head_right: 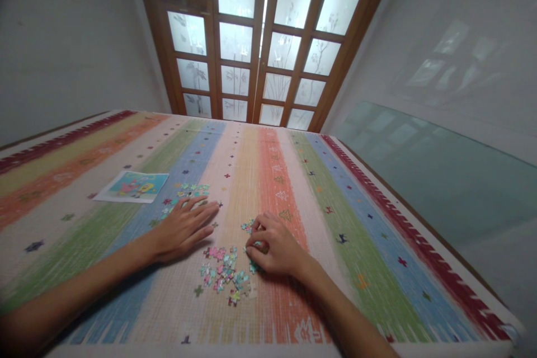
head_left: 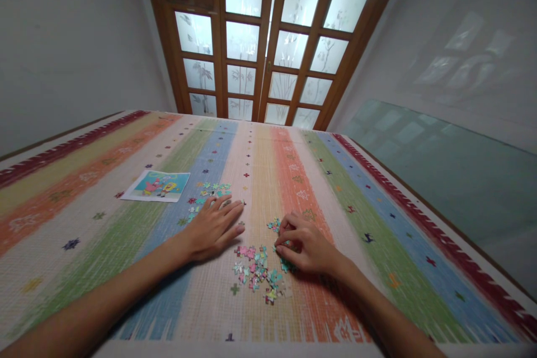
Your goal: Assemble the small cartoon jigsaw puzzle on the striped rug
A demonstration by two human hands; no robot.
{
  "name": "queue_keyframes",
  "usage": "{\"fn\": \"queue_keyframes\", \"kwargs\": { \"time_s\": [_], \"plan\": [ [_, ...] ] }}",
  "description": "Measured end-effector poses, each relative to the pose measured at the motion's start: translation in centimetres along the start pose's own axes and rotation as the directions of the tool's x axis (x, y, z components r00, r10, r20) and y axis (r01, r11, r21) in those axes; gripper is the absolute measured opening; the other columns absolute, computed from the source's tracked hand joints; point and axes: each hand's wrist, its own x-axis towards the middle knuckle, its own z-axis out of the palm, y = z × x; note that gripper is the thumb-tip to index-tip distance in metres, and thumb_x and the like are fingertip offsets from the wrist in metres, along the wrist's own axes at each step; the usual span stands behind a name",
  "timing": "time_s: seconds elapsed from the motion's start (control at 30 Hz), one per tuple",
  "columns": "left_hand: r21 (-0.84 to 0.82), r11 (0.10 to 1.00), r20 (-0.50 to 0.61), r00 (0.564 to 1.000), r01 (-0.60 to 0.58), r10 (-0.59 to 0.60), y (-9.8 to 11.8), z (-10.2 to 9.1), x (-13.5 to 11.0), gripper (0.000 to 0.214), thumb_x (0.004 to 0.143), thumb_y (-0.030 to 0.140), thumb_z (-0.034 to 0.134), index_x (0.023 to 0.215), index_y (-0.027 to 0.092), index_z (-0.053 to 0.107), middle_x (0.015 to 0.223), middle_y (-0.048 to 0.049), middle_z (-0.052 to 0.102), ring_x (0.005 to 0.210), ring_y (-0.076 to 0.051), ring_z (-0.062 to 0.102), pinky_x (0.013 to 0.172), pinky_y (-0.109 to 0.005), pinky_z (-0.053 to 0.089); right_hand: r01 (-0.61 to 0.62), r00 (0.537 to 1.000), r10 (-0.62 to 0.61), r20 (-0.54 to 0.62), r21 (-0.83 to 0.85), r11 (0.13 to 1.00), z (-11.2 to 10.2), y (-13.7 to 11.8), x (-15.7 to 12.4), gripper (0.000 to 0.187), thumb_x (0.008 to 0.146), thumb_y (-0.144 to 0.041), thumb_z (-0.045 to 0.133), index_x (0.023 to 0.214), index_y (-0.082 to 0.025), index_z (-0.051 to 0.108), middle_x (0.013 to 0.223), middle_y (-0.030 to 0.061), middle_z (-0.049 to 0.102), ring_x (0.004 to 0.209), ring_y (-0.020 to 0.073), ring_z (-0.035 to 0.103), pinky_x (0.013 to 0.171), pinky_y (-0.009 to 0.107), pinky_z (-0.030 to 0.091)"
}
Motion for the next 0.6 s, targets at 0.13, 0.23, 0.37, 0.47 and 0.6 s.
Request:
{"fn": "queue_keyframes", "kwargs": {
  "time_s": [0.13, 0.23, 0.37, 0.47, 0.6],
  "plan": [
    [0.026, 1.000, -0.003, 1.000, 0.013, -0.013, -1.5, 0.2, 0.9, 0.046, 0.109, 0.052, 0.037, 0.144, 0.024, 0.048, 0.141, -0.0088, 0.062, 0.135, -0.035, 0.047, 0.116, -0.053, 0.029, 0.005, 1.000, -0.005, 0.000, 0.006, 1.000, 0.0, -0.1, 0.0, 0.015, 0.089, -0.023, 0.067, 0.080, -0.023, 0.079, 0.088, 0.0071, 0.063, 0.087, 0.0230, 0.058, 0.078, 0.039, 0.046],
    [0.012, 0.998, 0.018, 0.997, 0.070, -0.070, -2.1, 0.4, 2.0, 0.048, 0.109, 0.056, 0.033, 0.138, 0.023, 0.053, 0.140, -0.0105, 0.063, 0.136, -0.036, 0.048, 0.114, -0.055, 0.031, 0.002, 1.000, -0.002, -0.003, 0.007, 1.000, 0.0, -0.1, -0.1, 0.015, 0.088, -0.022, 0.066, 0.081, -0.024, 0.079, 0.088, 0.0068, 0.064, 0.087, 0.0233, 0.058, 0.078, 0.040, 0.046],
    [0.035, 0.986, 0.055, 0.984, 0.165, -0.167, -2.4, 0.6, 3.2, 0.054, 0.108, 0.059, 0.029, 0.132, 0.018, 0.056, 0.141, -0.0161, 0.062, 0.137, -0.042, 0.047, 0.110, -0.062, 0.033, 0.000, 1.000, 0.000, -0.012, 0.011, 1.000, 0.1, -0.1, -0.2, 0.015, 0.087, -0.021, 0.066, 0.080, -0.023, 0.079, 0.088, 0.0072, 0.064, 0.087, 0.0235, 0.059, 0.077, 0.040, 0.047],
    [0.051, 0.982, 0.057, 0.981, 0.182, -0.185, -2.4, 0.6, 3.3, 0.055, 0.108, 0.059, 0.029, 0.131, 0.018, 0.057, 0.139, -0.0157, 0.064, 0.137, -0.041, 0.048, 0.110, -0.061, 0.034, 0.000, 1.000, 0.000, -0.021, 0.013, 1.000, 0.1, -0.2, -0.2, 0.015, 0.087, -0.020, 0.066, 0.080, -0.022, 0.079, 0.088, 0.0075, 0.065, 0.087, 0.0232, 0.059, 0.076, 0.039, 0.046],
    [0.088, 0.977, 0.070, 0.978, 0.192, -0.199, -2.4, 0.8, 3.0, 0.055, 0.109, 0.058, 0.027, 0.135, 0.018, 0.056, 0.141, -0.0146, 0.063, 0.139, -0.039, 0.047, 0.112, -0.059, 0.033, 0.022, 0.999, -0.023, -0.023, -0.013, 1.000, 0.2, -0.2, -0.2, 0.016, 0.088, -0.021, 0.066, 0.079, -0.023, 0.079, 0.086, 0.0071, 0.064, 0.086, 0.0230, 0.058, 0.076, 0.038, 0.045]
  ]
}}
